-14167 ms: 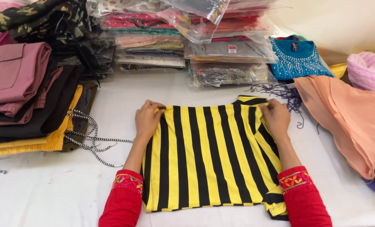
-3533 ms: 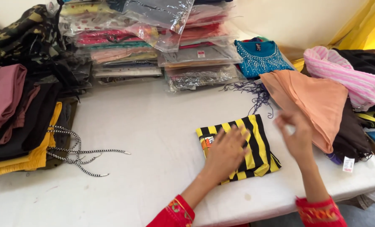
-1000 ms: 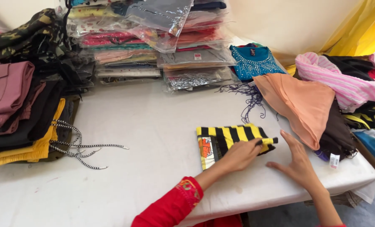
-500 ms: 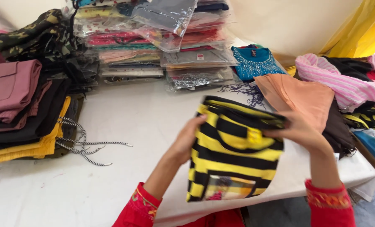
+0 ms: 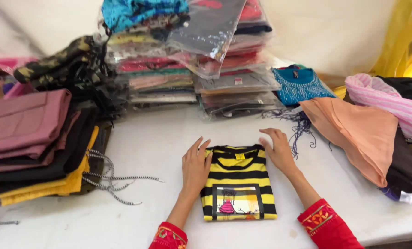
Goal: The person folds a yellow and black striped top and then a pink and white striped top on a white table. Each garment is smoothed, folded into a compact rectangle, and placed aside.
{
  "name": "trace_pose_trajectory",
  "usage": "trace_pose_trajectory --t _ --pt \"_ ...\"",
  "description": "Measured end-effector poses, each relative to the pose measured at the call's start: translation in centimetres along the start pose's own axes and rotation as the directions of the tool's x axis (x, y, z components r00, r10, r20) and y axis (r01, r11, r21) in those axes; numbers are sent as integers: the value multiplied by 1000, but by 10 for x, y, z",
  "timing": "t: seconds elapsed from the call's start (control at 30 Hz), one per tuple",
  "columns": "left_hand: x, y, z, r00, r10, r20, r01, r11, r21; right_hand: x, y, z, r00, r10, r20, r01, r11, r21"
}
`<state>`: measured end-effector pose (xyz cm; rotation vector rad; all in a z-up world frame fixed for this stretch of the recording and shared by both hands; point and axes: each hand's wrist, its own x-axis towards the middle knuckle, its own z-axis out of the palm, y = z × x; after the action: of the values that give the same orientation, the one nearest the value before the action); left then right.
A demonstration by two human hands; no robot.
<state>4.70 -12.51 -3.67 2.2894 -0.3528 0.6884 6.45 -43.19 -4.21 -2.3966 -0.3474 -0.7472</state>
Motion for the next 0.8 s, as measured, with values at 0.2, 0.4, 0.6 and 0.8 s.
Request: trace_pose_trajectory --t 0.2,0.4,0.6,0.8 --pt "3 -22 29 970 -140 198 166 979 -122 -8 14 6 971 170 166 -200 963 179" --pt "14 -18 27 995 11 98 0 994 -114 -7 -9 -7 993 25 119 -39 992 124" --pt "22 -18 -2 980 -173 102 184 977 -111 8 -21 11 1000 -22 -13 23 993 112" --pt "10 -23 6 994 112 8 -111 971 211 -4 -55 -1 997 -61 -45 58 997 -58"
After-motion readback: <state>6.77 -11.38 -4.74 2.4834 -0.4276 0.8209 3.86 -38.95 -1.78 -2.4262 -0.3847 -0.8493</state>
